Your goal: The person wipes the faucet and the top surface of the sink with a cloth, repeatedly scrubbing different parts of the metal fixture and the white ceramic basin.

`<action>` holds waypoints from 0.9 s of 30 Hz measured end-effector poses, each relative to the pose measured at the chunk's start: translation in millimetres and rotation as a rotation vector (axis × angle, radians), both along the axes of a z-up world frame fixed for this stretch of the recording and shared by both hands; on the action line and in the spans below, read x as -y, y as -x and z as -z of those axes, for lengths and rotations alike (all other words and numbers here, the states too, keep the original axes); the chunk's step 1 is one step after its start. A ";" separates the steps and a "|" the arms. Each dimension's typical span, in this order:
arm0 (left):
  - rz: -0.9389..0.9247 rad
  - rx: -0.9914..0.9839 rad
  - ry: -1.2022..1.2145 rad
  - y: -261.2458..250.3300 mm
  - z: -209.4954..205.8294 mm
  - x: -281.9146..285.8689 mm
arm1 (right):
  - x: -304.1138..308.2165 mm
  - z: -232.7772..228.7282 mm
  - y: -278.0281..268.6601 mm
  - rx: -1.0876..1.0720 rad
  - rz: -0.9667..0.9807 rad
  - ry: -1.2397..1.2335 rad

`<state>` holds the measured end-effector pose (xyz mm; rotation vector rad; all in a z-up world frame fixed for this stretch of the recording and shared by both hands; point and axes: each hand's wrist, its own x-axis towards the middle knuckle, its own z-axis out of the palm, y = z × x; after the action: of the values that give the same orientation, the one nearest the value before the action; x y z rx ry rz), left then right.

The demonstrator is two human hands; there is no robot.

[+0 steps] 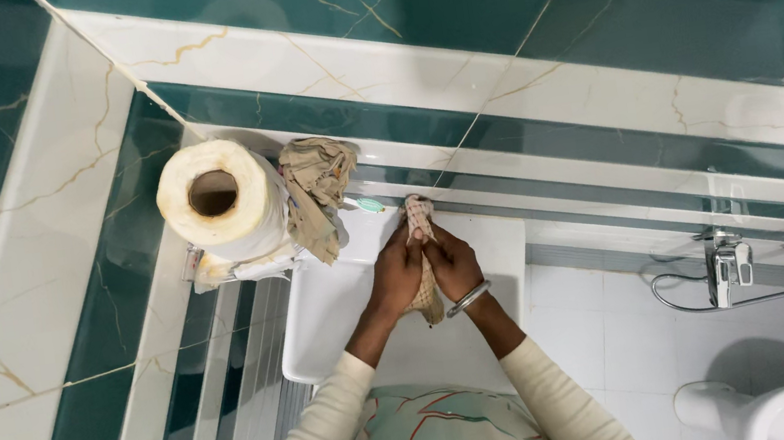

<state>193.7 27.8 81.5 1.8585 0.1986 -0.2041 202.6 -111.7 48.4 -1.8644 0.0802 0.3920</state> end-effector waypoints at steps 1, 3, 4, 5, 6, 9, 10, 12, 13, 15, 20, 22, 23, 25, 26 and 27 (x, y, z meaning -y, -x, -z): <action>-0.001 0.001 0.001 6.8 1.1 2.0 | -0.7 -5.8 5.3 0.001 -0.001 0.001; -0.011 0.363 -0.138 27.4 5.2 6.4 | -1.0 -13.0 29.2 0.342 0.018 0.056; -0.011 0.360 -0.138 37.5 7.1 7.5 | -2.7 -14.3 40.0 0.338 0.018 0.055; -0.038 0.270 -0.127 48.4 8.6 8.8 | -5.9 -14.1 52.9 0.131 0.041 0.139; -0.065 0.179 -0.116 58.6 10.5 10.4 | -6.6 -12.3 64.4 -0.078 0.056 0.223; -0.014 0.226 -0.149 78.7 17.1 5.8 | -2.3 2.1 80.3 0.067 -0.035 0.057; -0.013 0.225 -0.151 80.1 19.9 3.2 | -3.2 9.6 81.4 0.066 -0.034 0.055; 0.002 0.182 -0.013 78.7 22.0 -1.3 | -7.4 23.0 80.6 0.098 0.012 -0.152; 0.003 0.187 -0.015 74.1 21.4 -2.0 | -10.3 28.8 76.7 0.104 0.011 -0.155; 0.000 0.022 0.012 59.6 19.4 0.6 | -13.0 39.4 64.8 0.062 0.113 -0.400; -0.050 -0.099 0.038 6.4 16.3 4.6 | -15.6 49.6 -1.7 0.202 0.102 -0.007; -0.031 -0.227 0.025 2.1 18.1 4.8 | -15.5 41.5 -11.6 0.197 0.068 -0.016; -0.033 -0.079 0.052 0.9 19.2 4.9 | -16.0 36.0 -12.4 0.169 0.068 0.031; -0.029 0.078 0.077 1.9 17.2 3.7 | -17.0 23.4 -9.8 0.150 0.070 0.075; -0.019 0.091 0.042 10.5 14.1 3.2 | -16.3 18.2 0.6 0.088 0.072 0.061; -0.010 0.103 0.007 19.1 10.2 3.1 | -16.1 14.8 10.8 0.027 0.073 0.047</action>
<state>174.6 24.7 71.3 1.8551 0.1353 -0.1014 191.9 -95.6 33.6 -1.9071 0.1399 0.3164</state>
